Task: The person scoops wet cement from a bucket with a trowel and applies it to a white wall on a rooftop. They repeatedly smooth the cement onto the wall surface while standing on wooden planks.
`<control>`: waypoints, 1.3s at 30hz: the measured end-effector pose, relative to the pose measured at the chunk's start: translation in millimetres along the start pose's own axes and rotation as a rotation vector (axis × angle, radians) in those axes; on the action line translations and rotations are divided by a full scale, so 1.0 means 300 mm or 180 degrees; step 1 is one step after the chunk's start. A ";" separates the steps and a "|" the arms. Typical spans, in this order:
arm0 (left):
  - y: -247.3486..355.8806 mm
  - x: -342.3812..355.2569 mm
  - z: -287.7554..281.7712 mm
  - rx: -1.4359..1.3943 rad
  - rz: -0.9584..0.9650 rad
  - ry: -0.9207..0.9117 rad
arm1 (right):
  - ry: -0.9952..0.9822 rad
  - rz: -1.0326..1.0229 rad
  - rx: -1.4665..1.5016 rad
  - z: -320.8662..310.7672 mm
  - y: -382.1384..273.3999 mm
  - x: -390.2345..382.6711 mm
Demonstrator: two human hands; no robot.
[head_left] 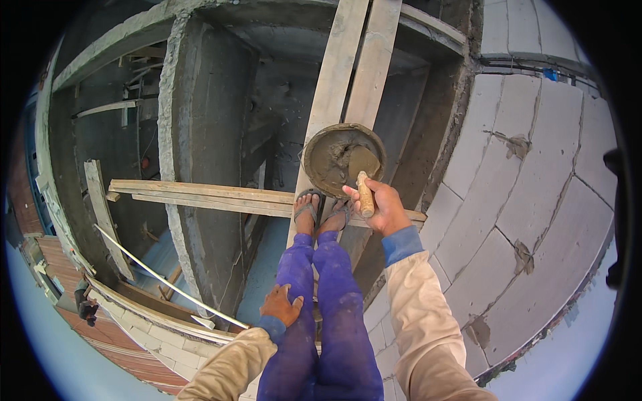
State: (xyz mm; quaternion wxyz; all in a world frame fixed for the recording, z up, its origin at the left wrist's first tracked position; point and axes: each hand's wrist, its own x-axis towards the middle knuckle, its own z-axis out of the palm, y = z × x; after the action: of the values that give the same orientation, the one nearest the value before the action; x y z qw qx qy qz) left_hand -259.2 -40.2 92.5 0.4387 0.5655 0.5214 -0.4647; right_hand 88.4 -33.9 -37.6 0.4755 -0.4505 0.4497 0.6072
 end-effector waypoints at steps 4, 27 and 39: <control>0.003 -0.216 0.165 0.0423 -0.0371 0.0096 | 0.0689 -0.0724 -0.3283 0.078 0.011 0.256; -0.015 -0.096 0.151 0.1038 -0.0153 0.0331 | 0.1472 -0.2334 -0.4858 -0.262 0.133 0.315; 0.012 -0.086 0.104 0.1355 -0.0102 0.0474 | 0.2058 -0.2026 -0.4984 -0.419 0.293 0.257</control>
State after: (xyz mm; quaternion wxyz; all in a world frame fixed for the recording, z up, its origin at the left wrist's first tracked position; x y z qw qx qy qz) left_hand -258.5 -75.7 112.2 0.2623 0.6697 0.4514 -0.5282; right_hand 6.0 -155.8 -126.2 0.0288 -0.8967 -0.1264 0.4232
